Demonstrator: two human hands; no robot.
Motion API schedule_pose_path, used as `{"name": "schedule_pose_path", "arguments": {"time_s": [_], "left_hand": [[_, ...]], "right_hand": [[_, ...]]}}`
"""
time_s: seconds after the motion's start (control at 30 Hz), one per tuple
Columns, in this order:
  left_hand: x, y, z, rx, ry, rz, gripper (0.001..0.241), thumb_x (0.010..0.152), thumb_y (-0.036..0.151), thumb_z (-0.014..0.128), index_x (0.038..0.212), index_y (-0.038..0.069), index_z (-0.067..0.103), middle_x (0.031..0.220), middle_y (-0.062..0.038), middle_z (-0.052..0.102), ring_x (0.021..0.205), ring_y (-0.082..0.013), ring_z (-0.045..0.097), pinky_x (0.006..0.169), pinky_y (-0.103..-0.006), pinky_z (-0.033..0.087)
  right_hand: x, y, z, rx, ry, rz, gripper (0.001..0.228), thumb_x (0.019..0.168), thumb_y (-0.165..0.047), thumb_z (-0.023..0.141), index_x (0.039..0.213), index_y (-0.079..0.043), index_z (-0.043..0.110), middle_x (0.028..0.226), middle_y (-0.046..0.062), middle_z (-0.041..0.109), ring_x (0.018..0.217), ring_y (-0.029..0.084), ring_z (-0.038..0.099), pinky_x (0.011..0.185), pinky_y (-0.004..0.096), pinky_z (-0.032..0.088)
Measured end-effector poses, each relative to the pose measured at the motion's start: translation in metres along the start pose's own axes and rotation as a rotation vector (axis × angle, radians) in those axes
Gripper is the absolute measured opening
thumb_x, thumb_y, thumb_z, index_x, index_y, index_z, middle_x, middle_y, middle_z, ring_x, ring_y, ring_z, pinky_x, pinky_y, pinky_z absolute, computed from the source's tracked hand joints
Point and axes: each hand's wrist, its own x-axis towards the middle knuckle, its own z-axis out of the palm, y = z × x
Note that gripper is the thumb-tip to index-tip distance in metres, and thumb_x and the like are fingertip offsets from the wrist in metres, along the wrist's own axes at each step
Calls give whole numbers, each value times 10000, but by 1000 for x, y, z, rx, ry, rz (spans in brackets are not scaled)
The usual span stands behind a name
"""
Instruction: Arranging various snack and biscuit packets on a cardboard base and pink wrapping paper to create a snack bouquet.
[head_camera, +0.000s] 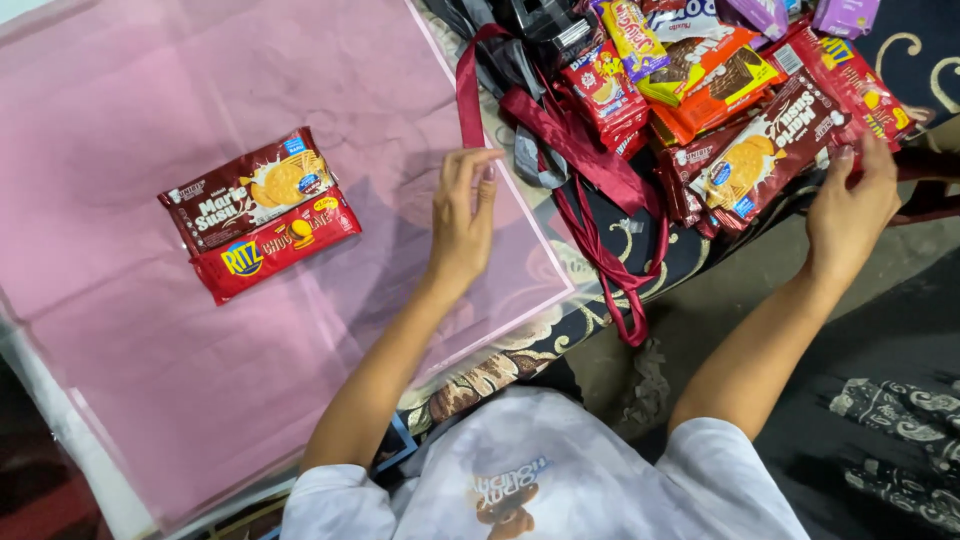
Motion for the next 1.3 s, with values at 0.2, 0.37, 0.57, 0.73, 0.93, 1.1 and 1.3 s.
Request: {"name": "schedule_pose_path", "arguments": {"time_s": [0.2, 0.37, 0.57, 0.73, 0.93, 1.1, 1.3], "left_hand": [[-10, 36, 74, 71, -185, 275, 346, 1091, 330, 421, 1271, 89, 591, 1256, -122, 589, 1132, -266, 630, 1059, -457, 541], [-5, 70, 148, 217, -315, 556, 343, 1067, 247, 530, 1380, 108, 542, 1431, -113, 559, 1327, -280, 595, 1127, -459, 576], [4, 71, 206, 707, -402, 735, 685, 1050, 620, 724, 1573, 306, 412, 1658, 44, 334, 1566, -202, 312, 1305, -454, 319], [6, 56, 216, 910, -476, 754, 659, 1074, 522, 644, 1614, 301, 338, 1679, 14, 270, 1557, -242, 207, 1244, -470, 311], [11, 55, 205, 673, -463, 721, 641, 1126, 590, 561, 1624, 284, 299, 1697, 21, 307, 1601, -178, 298, 1312, -413, 335], [-3, 71, 164, -167, -309, 362, 440, 1114, 335, 517, 1527, 201, 448, 1522, -65, 496, 1495, -259, 466, 1289, -494, 424], [-18, 97, 63, -668, -138, -225, 710, 1040, 580, 491, 1414, -22, 462, 1307, -222, 517, 1219, -364, 541, 1043, -532, 474]], "right_hand": [[33, 33, 10, -135, 313, -449, 180, 1088, 55, 680, 1191, 42, 827, 1197, 213, 674, 1053, 382, 654, 820, 506, 539], [74, 34, 7, -67, 100, -566, 238, 1137, 64, 646, 1350, 86, 750, 1302, 281, 680, 1187, 429, 600, 895, 505, 370], [114, 55, 19, -40, -101, -459, 220, 1138, -36, 825, 1322, 82, 803, 1148, 271, 605, 951, 389, 622, 704, 537, 527], [126, 67, -2, 152, -213, -378, 125, 1113, 19, 826, 1188, 30, 727, 1144, 217, 762, 1078, 302, 756, 787, 429, 603], [93, 35, -38, 364, 146, -523, 222, 1303, -114, 536, 1348, 101, 570, 1249, 303, 705, 1130, 403, 733, 846, 465, 619], [16, -87, -46, 943, -165, -133, 147, 1164, -90, 636, 1285, -127, 561, 1133, 59, 714, 971, 118, 676, 893, 272, 562], [-110, -203, 2, 648, -250, -574, 189, 962, -35, 756, 1139, 3, 701, 1218, 201, 689, 1085, 355, 674, 891, 465, 559]]}}
